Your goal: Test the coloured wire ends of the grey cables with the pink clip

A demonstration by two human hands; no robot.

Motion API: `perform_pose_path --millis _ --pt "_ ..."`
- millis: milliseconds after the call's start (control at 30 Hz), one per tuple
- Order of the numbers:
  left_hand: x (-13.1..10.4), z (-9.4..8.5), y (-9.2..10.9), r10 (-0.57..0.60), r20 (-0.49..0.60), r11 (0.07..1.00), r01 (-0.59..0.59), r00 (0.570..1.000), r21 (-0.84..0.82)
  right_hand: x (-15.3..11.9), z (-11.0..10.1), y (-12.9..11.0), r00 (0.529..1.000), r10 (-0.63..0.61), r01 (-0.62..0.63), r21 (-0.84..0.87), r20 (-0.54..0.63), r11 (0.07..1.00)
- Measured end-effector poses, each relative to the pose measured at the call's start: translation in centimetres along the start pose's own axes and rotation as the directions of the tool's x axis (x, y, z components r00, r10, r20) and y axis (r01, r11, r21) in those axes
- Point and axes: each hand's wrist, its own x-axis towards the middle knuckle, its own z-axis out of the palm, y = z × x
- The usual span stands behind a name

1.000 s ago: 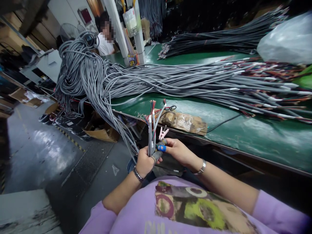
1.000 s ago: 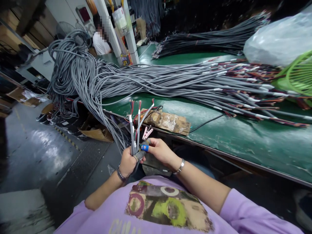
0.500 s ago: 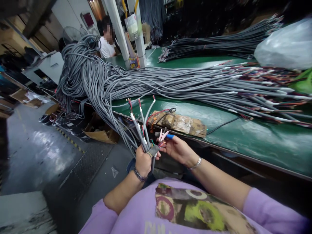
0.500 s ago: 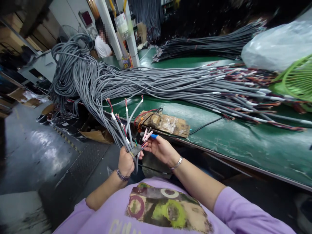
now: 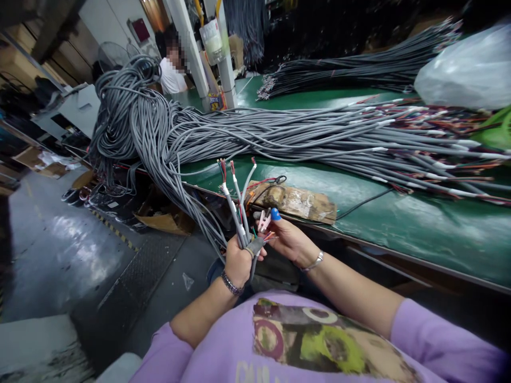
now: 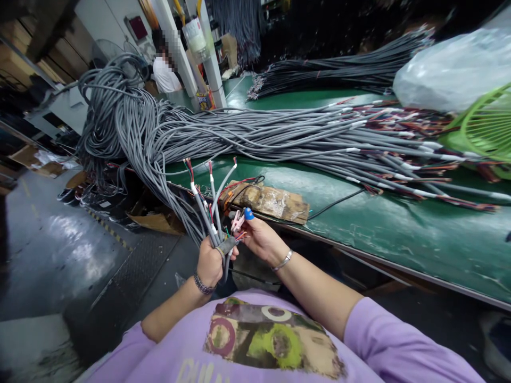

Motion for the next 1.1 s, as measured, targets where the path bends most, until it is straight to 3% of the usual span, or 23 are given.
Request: perform_pose_path --millis 200,400,567,800,1000,1100 --pt "0.2 -0.1 -0.5 0.002 0.019 1.000 -0.002 1.000 0.031 0.1 0.4 0.3 0.997 -0.026 0.026 -0.001 -0.077 1.000" --pt "-0.3 -0.4 0.0 0.003 0.003 0.999 -0.003 1.000 0.037 -0.9 -0.2 0.0 0.999 0.052 -0.052 -0.058 -0.014 0.997" --pt "-0.8 -1.2 -0.7 0.017 0.018 0.998 -0.019 1.000 0.062 -2.5 -0.5 -0.5 0.991 0.123 -0.107 -0.236 0.050 0.966" --pt "-0.9 -1.7 -1.5 0.051 0.077 0.982 -0.064 0.996 0.176 -3.2 0.8 -0.4 0.986 0.064 0.024 -0.501 0.157 0.865" --pt "-0.6 -2.0 -0.8 -0.059 0.200 0.966 0.005 0.978 0.257 -3.4 0.6 -0.1 0.970 0.018 0.142 -0.623 0.243 0.769" --pt "-0.5 -2.4 -0.9 -0.073 0.209 0.965 0.016 0.975 0.262 -3.5 0.5 -0.3 0.966 0.011 0.165 -0.649 0.258 0.742"
